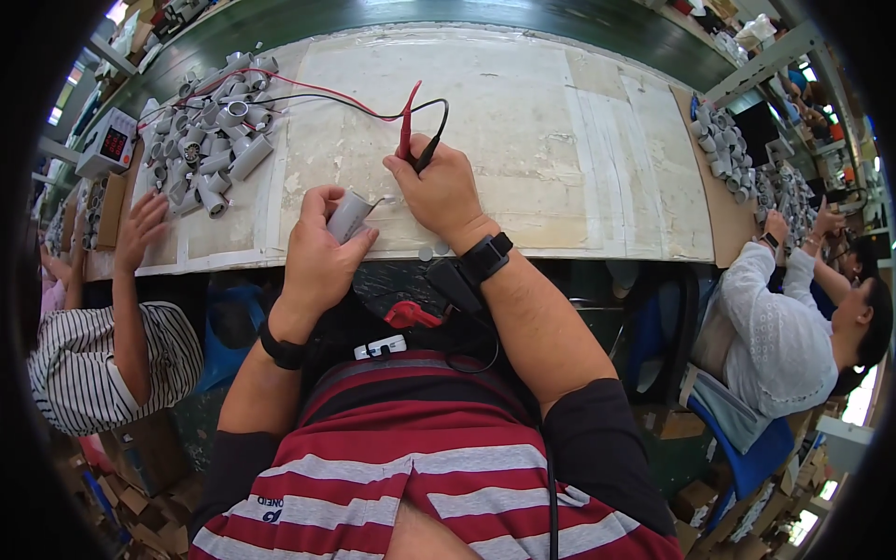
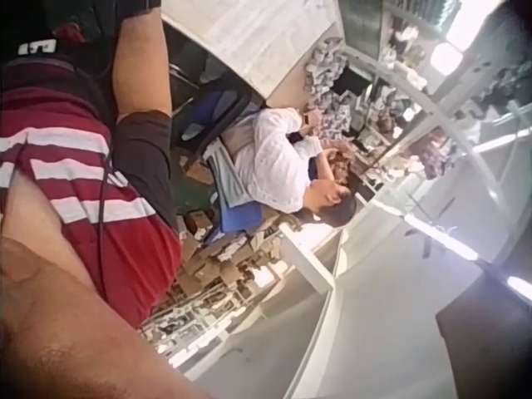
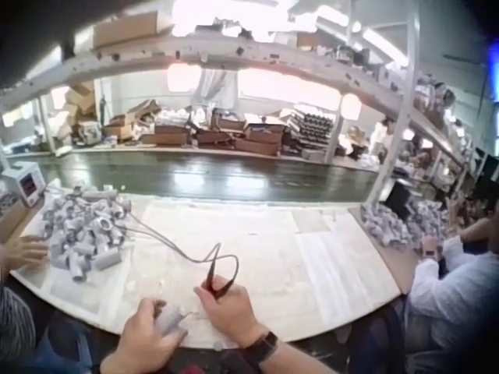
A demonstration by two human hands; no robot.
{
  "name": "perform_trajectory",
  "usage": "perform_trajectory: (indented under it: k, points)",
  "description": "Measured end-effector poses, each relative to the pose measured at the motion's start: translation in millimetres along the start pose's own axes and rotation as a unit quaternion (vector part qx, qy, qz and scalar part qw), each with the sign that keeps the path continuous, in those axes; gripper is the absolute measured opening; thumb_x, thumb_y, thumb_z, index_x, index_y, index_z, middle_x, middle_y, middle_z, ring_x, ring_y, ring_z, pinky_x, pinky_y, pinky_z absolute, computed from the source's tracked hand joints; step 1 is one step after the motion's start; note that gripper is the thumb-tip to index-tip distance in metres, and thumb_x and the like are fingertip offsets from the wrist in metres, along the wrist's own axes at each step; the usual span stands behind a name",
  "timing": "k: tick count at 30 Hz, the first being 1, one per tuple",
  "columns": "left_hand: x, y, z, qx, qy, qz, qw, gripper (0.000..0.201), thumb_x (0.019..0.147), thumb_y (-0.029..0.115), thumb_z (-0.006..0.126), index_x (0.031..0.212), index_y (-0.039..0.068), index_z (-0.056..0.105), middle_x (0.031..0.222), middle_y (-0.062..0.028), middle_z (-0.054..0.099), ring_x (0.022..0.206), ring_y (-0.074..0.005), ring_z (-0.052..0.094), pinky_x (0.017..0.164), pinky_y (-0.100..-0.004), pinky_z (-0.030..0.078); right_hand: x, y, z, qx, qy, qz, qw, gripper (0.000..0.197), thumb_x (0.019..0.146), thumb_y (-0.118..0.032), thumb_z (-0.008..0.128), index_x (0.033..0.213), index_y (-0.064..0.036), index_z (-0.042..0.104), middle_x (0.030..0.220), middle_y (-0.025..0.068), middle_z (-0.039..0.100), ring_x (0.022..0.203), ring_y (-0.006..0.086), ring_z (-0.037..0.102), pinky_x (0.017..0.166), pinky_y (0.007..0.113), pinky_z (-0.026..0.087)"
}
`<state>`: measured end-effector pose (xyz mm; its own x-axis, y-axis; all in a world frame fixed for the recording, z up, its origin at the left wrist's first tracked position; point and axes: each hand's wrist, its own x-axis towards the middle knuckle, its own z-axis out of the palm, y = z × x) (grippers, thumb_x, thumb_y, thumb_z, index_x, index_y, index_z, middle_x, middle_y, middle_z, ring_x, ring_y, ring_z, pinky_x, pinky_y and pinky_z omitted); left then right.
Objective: The person picks up a grey plastic housing, touches its internal components with multimeter probes, and places it back on the table, repeating this process for several units.
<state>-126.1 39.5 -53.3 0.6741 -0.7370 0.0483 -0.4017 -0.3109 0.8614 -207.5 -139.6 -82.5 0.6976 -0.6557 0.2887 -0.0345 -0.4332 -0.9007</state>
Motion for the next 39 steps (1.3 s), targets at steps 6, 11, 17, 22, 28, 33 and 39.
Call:
perform_trajectory:
  k: [6, 11, 17, 22, 28, 33, 39]
  points:
    - [-24.1, 4.8, -16.1, 0.188, 0.04, 0.133, 0.972, 0.052, 0.078, 0.014, 0.08, 0.123, 0.002, 0.059, 0.104, -0.0179, 0.063, 0.089, -0.0415, 0.065, 0.078, -0.0457, 0.054, -6.1, -8.3, 1.5, 0.176, -0.014, 0.138, 0.975, 0.014, 0.093, -0.015, 0.074, 0.094, -0.0023, 0.067, 0.073, 0.003, 0.067, 0.061, 0.0084, 0.058, 0.054, 0.024, 0.046]
    - [-43.3, 6.3, -17.7, 0.21, 0.021, 0.091, 0.973, 0.042, 0.083, 0.015, 0.074, 0.121, 0.003, 0.061, 0.103, -0.0176, 0.064, 0.088, -0.0417, 0.066, 0.076, -0.0459, 0.055, -22.3, -29.7, 11.8, 0.223, -0.057, 0.184, 0.956, 0.014, 0.093, -0.014, 0.074, 0.092, -0.0034, 0.065, 0.074, 0.0021, 0.067, 0.06, 0.0064, 0.059, 0.052, 0.022, 0.046]
    - [-52.4, 2.7, -15.0, 0.212, 0.022, 0.066, 0.975, 0.038, 0.085, 0.015, 0.071, 0.119, 0.004, 0.06, 0.102, -0.017, 0.064, 0.088, -0.0409, 0.066, 0.075, -0.0456, 0.055, -40.0, -27.5, 19.0, 0.198, -0.085, 0.158, 0.964, 0.016, 0.092, -0.013, 0.076, 0.091, -0.0031, 0.064, 0.073, 0.0016, 0.065, 0.06, 0.0059, 0.057, 0.053, 0.023, 0.045]
    - [-54.7, -3.9, -15.2, 0.202, 0.022, 0.085, 0.975, 0.038, 0.085, 0.014, 0.07, 0.12, 0.004, 0.06, 0.102, -0.017, 0.064, 0.086, -0.0407, 0.066, 0.072, -0.0461, 0.056, -46.9, -27.4, 27.8, 0.172, -0.098, 0.122, 0.973, 0.018, 0.091, -0.014, 0.078, 0.09, -0.0026, 0.064, 0.072, 0.0011, 0.064, 0.061, 0.0055, 0.056, 0.054, 0.023, 0.044]
    - [-55.1, -1.7, -16.3, 0.216, 0.002, 0.085, 0.973, 0.038, 0.085, 0.013, 0.07, 0.121, 0.005, 0.06, 0.101, -0.017, 0.064, 0.085, -0.0404, 0.067, 0.07, -0.0472, 0.055, -49.2, -33.2, 30.8, 0.14, -0.1, 0.093, 0.981, 0.018, 0.091, -0.014, 0.079, 0.09, -0.0018, 0.065, 0.071, 0.0004, 0.064, 0.06, 0.0058, 0.054, 0.054, 0.024, 0.042]
    - [-55.4, -4.1, -15.9, 0.213, 0.006, 0.088, 0.973, 0.038, 0.085, 0.012, 0.07, 0.121, 0.005, 0.06, 0.101, -0.017, 0.064, 0.084, -0.04, 0.067, 0.07, -0.0468, 0.056, -51.2, -28.3, 33.4, 0.099, -0.103, 0.067, 0.988, 0.019, 0.09, -0.015, 0.079, 0.09, -0.0019, 0.066, 0.068, -0.0005, 0.063, 0.06, 0.0064, 0.052, 0.054, 0.025, 0.041]
    - [-55.5, -4.9, -16.3, 0.205, 0.002, 0.089, 0.975, 0.039, 0.084, 0.012, 0.07, 0.121, 0.005, 0.06, 0.101, -0.0172, 0.063, 0.083, -0.04, 0.067, 0.069, -0.047, 0.056, -50.4, -36.1, 33.4, 0.051, -0.094, 0.052, 0.993, 0.021, 0.089, -0.018, 0.08, 0.09, -0.0027, 0.066, 0.066, 0.0005, 0.062, 0.059, 0.0079, 0.052, 0.054, 0.027, 0.042]
